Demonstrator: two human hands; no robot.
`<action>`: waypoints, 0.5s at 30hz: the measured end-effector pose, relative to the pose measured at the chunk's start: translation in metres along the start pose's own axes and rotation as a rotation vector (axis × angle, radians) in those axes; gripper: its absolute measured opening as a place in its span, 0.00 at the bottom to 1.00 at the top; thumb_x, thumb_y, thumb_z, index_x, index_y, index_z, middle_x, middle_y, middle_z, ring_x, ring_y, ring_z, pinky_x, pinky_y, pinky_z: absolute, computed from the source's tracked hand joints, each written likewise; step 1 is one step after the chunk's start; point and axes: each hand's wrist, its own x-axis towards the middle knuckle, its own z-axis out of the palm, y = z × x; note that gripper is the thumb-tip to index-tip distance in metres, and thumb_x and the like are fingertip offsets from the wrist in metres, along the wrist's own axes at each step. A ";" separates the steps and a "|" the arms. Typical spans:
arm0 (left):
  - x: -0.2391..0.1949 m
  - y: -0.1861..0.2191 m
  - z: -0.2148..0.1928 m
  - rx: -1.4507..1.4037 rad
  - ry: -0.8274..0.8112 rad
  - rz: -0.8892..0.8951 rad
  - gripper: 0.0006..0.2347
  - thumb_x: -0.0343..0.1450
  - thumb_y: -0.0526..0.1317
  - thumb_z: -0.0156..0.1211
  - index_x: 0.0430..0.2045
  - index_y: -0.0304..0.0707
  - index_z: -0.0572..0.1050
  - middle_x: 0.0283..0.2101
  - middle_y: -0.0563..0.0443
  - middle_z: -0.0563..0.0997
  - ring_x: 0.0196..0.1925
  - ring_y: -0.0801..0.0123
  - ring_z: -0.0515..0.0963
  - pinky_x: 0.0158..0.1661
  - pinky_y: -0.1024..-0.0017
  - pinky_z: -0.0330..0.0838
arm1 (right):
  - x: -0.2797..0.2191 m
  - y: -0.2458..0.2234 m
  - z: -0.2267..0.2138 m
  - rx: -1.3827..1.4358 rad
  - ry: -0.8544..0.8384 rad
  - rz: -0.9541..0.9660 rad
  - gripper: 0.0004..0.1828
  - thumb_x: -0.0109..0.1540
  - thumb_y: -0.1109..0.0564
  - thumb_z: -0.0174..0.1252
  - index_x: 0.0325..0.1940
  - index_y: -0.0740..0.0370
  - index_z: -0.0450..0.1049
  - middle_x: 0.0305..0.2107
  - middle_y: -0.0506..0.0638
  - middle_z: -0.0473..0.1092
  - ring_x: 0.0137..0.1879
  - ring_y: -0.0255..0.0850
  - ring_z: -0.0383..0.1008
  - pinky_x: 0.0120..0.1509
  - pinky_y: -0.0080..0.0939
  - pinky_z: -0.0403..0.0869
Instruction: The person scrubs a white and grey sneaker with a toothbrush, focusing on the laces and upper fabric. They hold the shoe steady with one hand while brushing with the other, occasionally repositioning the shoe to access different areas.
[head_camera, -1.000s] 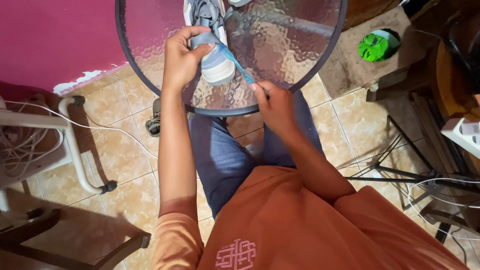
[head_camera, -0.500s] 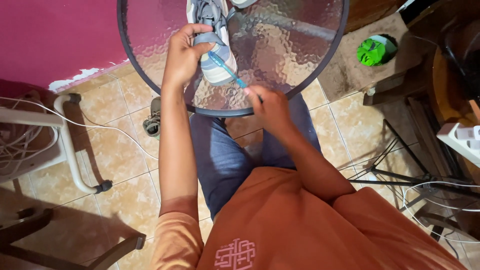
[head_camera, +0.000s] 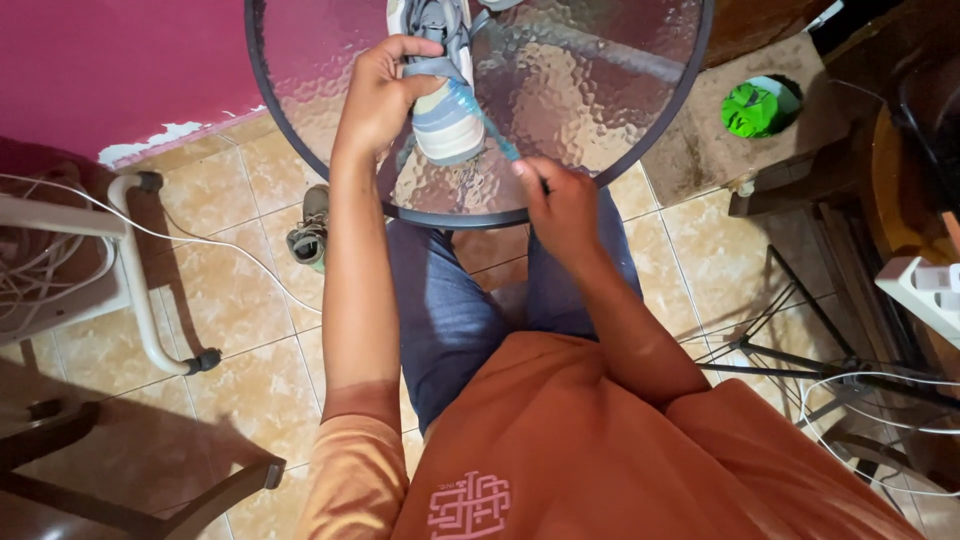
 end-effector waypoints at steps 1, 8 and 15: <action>-0.001 0.000 -0.001 -0.002 -0.001 -0.001 0.12 0.70 0.30 0.65 0.45 0.43 0.78 0.46 0.53 0.81 0.48 0.69 0.79 0.44 0.70 0.70 | -0.001 -0.001 0.000 -0.002 -0.001 0.001 0.17 0.72 0.45 0.52 0.43 0.57 0.81 0.25 0.49 0.76 0.30 0.45 0.76 0.35 0.48 0.67; -0.001 0.007 0.000 0.010 -0.011 -0.027 0.10 0.70 0.31 0.64 0.44 0.43 0.79 0.48 0.51 0.80 0.52 0.66 0.78 0.47 0.68 0.70 | 0.003 0.004 -0.002 0.014 -0.049 -0.104 0.15 0.72 0.48 0.53 0.44 0.56 0.82 0.22 0.45 0.73 0.26 0.39 0.71 0.31 0.44 0.64; -0.004 0.016 -0.005 -0.019 -0.049 -0.040 0.08 0.71 0.32 0.67 0.42 0.42 0.78 0.35 0.53 0.85 0.36 0.73 0.86 0.37 0.75 0.77 | 0.019 -0.001 -0.015 0.248 -0.266 0.014 0.16 0.70 0.48 0.56 0.45 0.59 0.84 0.24 0.40 0.74 0.30 0.29 0.70 0.32 0.39 0.64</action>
